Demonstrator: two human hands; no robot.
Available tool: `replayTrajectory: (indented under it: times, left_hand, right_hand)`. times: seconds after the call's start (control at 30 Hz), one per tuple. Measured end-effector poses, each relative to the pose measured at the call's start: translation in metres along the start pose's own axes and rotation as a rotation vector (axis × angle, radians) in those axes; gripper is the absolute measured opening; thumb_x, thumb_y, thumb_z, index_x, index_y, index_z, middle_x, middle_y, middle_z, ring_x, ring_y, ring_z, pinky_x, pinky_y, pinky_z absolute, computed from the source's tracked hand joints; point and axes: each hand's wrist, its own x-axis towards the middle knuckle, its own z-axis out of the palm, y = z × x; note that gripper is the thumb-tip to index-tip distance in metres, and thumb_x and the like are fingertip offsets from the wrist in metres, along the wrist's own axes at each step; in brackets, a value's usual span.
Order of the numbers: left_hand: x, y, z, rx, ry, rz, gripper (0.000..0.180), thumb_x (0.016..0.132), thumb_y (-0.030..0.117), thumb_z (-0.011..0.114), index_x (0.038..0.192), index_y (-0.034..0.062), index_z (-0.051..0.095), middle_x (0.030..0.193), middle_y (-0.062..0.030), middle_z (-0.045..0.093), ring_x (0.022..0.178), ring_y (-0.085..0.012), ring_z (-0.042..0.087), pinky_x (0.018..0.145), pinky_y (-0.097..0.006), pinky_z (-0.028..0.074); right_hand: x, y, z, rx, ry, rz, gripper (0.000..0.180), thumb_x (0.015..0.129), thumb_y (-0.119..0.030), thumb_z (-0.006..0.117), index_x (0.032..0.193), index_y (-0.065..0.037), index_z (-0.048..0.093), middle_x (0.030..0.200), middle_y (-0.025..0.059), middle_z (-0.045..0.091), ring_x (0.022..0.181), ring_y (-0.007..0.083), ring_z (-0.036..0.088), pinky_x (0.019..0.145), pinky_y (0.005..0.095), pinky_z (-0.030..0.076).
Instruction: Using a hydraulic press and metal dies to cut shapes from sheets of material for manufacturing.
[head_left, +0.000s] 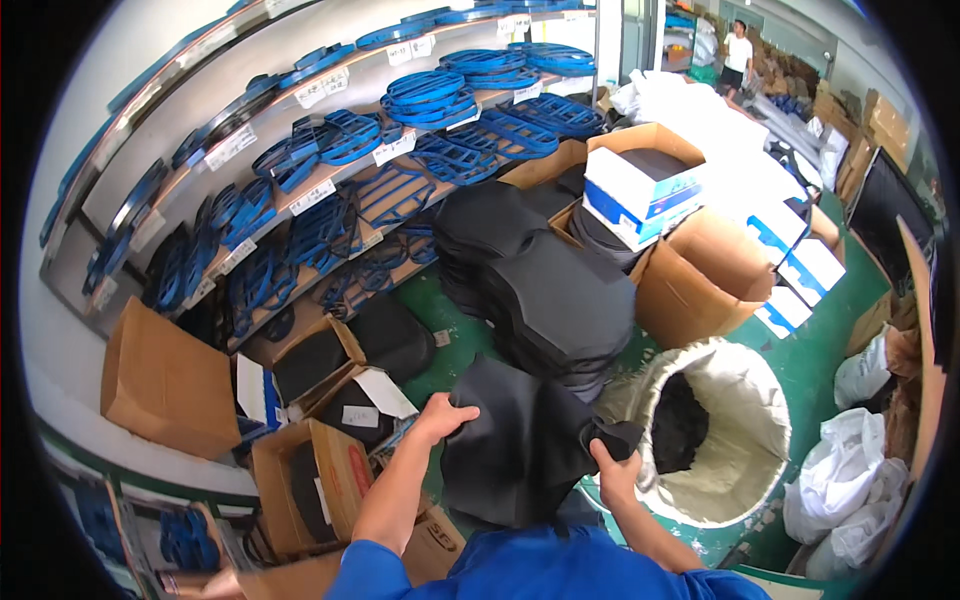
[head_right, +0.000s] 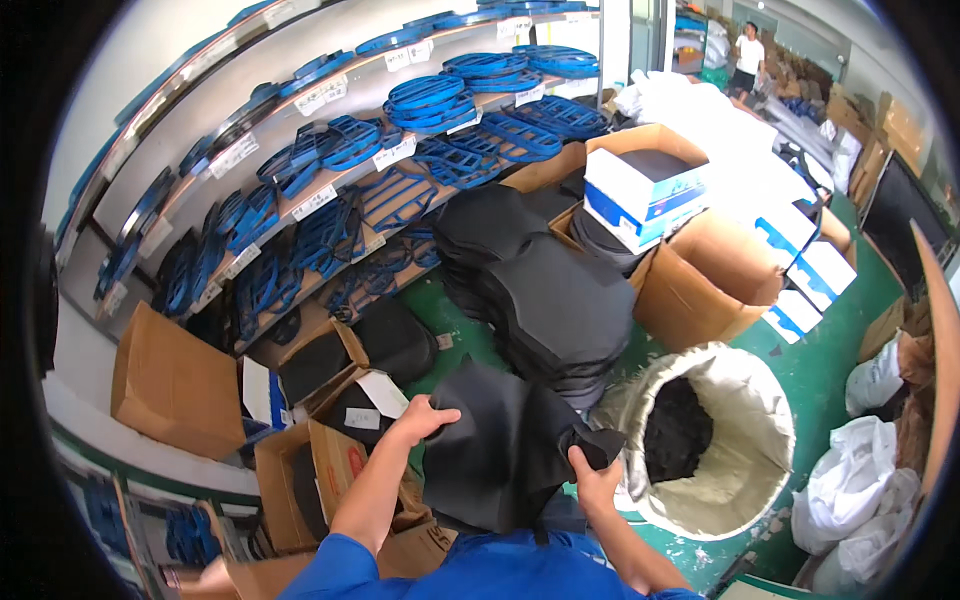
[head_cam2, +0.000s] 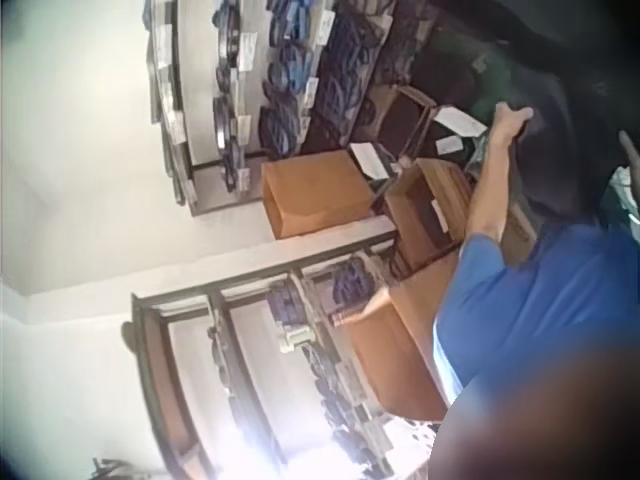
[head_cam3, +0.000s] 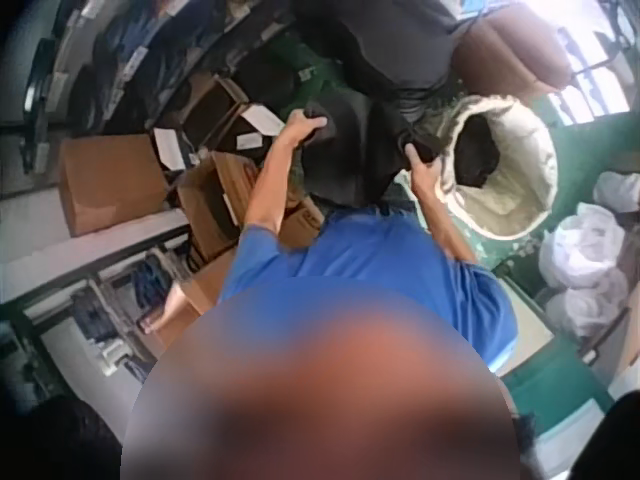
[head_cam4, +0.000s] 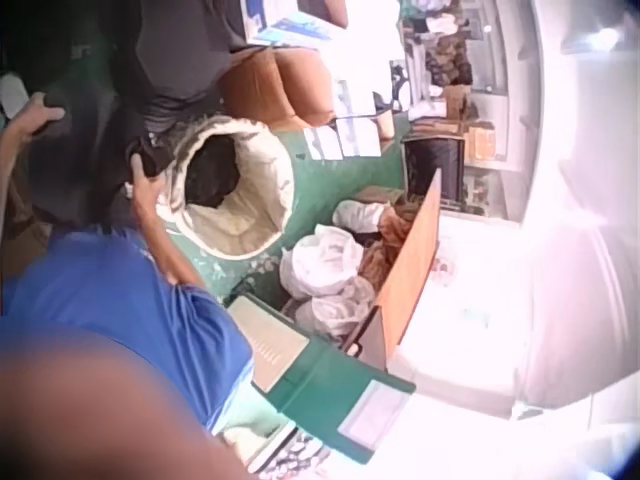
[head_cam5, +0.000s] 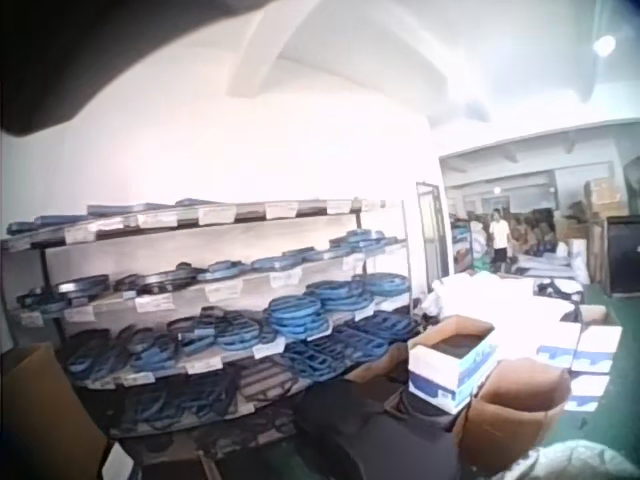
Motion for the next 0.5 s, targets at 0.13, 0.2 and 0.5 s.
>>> replayTrajectory:
  times: [0.13, 0.2, 0.5]
  left_hand:
    - [0.118, 0.018, -0.067, 0.037, 0.033, 0.033, 0.048, 0.073, 0.020, 0.081, 0.110, -0.0069, 0.068, 0.105, -0.0155, 0.071, 0.094, -0.0224, 0.068, 0.088, -0.035, 0.052]
    - [0.167, 0.056, -0.089, -0.025, 0.028, -0.015, 0.049, 0.073, 0.018, 0.081, 0.111, -0.0088, 0.066, 0.102, -0.0162, 0.071, 0.091, -0.0231, 0.069, 0.084, -0.036, 0.053]
    - [0.431, 0.225, -0.171, 0.154, -0.262, 0.151, 0.038, 0.078, 0.013, 0.075, 0.110, -0.0054, 0.068, 0.104, -0.0126, 0.072, 0.091, -0.0196, 0.068, 0.084, -0.033, 0.053]
  right_hand:
    - [0.095, 0.008, 0.088, 0.027, -0.027, 0.021, 0.032, 0.080, -0.009, 0.079, 0.107, 0.002, 0.065, 0.100, 0.0065, 0.068, 0.089, 0.0157, 0.064, 0.083, 0.0314, 0.051]
    - [0.145, -0.003, 0.125, -0.023, -0.003, 0.006, 0.029, 0.081, -0.007, 0.078, 0.106, 0.001, 0.066, 0.100, 0.0060, 0.068, 0.090, 0.0152, 0.063, 0.083, 0.0311, 0.051]
    - [0.323, -0.009, 0.297, 0.058, 0.183, -0.073, 0.026, 0.083, -0.007, 0.077, 0.105, 0.000, 0.065, 0.100, 0.0038, 0.067, 0.087, 0.0138, 0.062, 0.082, 0.0299, 0.050]
